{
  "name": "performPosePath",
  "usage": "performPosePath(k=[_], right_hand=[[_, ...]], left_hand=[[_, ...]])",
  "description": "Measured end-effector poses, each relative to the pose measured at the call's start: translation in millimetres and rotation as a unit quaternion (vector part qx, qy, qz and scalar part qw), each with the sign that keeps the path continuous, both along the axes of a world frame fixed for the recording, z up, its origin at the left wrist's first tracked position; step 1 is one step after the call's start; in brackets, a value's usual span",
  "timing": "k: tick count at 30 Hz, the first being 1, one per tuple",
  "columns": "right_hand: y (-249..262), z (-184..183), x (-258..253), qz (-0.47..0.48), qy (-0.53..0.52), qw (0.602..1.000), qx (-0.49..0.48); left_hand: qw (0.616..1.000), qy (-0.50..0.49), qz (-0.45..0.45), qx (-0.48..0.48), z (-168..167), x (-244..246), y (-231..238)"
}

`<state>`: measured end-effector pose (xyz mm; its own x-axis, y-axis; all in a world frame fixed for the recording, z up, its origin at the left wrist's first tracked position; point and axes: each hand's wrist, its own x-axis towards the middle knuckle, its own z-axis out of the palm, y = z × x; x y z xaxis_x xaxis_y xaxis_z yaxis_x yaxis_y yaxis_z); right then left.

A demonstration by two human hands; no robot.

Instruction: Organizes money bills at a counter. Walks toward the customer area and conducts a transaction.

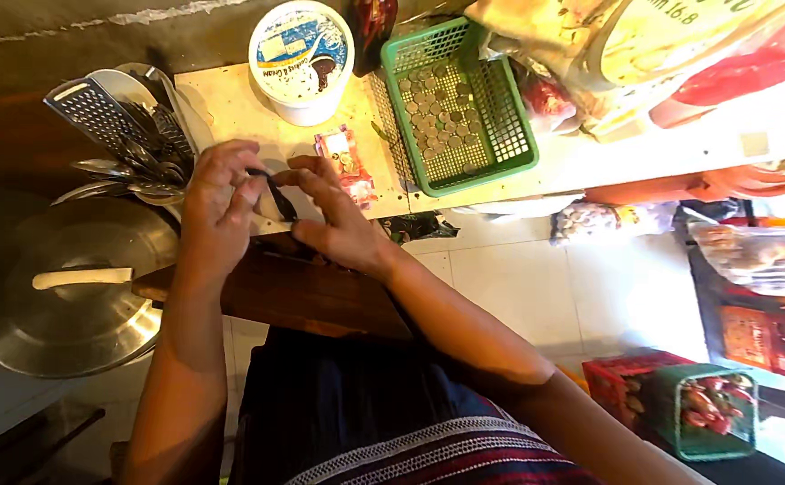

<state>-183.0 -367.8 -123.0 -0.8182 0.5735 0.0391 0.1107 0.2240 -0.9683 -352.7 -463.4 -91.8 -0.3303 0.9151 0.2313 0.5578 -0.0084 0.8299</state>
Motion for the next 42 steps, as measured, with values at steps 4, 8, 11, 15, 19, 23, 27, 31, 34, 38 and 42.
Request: performPosePath(k=[4, 8, 11, 15, 19, 23, 27, 31, 34, 38, 42], right_hand=[[0, 2, -20, -0.106, 0.047, 0.989, 0.094], [15, -1, -48, -0.163, 0.096, 0.955, 0.229], [10, -9, -47, -0.096, 0.023, 0.944, 0.316], [2, -31, -31, -0.06, -0.015, 0.96, 0.272], [16, -36, -9, -0.079, 0.046, 0.987, 0.132], [43, -31, 4, -0.063, 0.017, 0.981, 0.183], [59, -26, 8, -0.044, -0.015, 0.963, 0.266], [66, -25, 8, -0.107, -0.002, 0.925, 0.366], [65, -21, 10, -0.129, 0.021, 0.936, 0.326], [60, -12, 28, -0.133, 0.084, 0.954, 0.254], [50, -10, 31, -0.086, 0.013, 0.938, 0.337]], left_hand=[[0.98, -0.171, 0.04, 0.095, -13, -10, 31], [0.807, -0.528, 0.247, 0.093, -6, 18, 52], [0.68, -0.675, 0.251, 0.139, -13, 27, 53], [0.656, -0.679, 0.294, 0.147, -27, 29, 49], [0.626, -0.733, 0.261, 0.05, -32, 34, 48], [0.615, -0.763, 0.2, -0.015, -30, 47, 55], [0.621, -0.768, 0.146, -0.061, -32, 50, 57], [0.616, -0.77, 0.151, -0.066, -33, 53, 62], [0.598, -0.785, 0.152, -0.055, -34, 54, 64], [0.613, -0.776, 0.141, -0.042, -33, 55, 64], [0.647, -0.756, 0.096, -0.018, -33, 59, 63]])
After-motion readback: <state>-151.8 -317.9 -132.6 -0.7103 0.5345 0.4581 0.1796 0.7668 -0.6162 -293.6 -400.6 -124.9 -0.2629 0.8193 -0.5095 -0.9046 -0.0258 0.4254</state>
